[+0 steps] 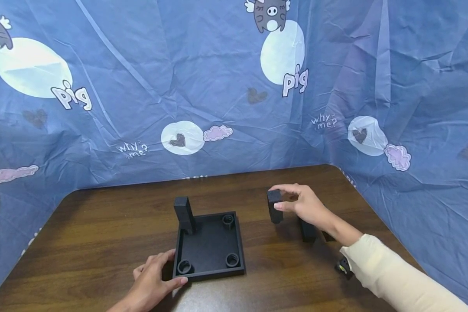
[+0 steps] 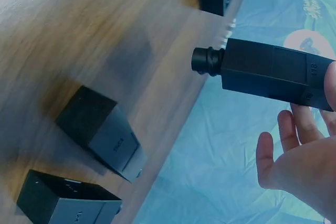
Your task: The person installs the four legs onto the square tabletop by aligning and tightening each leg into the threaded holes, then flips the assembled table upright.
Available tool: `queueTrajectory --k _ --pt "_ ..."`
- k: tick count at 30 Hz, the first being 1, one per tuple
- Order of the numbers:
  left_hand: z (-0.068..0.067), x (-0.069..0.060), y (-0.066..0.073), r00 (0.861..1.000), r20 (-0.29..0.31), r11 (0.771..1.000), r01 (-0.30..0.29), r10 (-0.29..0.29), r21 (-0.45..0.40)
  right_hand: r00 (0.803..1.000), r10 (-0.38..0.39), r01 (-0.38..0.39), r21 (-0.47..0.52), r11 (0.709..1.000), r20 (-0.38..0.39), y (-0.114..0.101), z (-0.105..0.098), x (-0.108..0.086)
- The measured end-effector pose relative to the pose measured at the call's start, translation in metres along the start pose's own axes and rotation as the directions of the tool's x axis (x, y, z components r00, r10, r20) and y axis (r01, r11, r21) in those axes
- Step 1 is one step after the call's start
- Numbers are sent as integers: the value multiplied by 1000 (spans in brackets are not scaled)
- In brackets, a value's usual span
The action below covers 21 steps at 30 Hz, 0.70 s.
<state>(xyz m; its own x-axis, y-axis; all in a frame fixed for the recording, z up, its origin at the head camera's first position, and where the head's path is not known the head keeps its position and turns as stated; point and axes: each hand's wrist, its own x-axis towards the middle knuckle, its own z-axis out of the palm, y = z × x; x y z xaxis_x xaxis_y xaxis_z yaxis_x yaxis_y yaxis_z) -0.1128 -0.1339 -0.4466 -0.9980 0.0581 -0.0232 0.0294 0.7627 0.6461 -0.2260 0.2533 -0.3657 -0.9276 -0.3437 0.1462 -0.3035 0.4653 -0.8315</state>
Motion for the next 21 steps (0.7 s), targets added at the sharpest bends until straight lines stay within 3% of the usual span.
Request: queueTrajectory --k 4,15,21 --pt "0 1 0 1000 5 1000 5 -5 -5 999 34 -37 109 993 25 -3 -3 0" --pt "1 0 0 1000 21 1000 22 -21 -16 1000 5 -5 140 990 0 -10 8 8" --pt "1 1 0 999 21 1000 26 -25 -7 1000 11 -15 194 981 24 -20 19 17"
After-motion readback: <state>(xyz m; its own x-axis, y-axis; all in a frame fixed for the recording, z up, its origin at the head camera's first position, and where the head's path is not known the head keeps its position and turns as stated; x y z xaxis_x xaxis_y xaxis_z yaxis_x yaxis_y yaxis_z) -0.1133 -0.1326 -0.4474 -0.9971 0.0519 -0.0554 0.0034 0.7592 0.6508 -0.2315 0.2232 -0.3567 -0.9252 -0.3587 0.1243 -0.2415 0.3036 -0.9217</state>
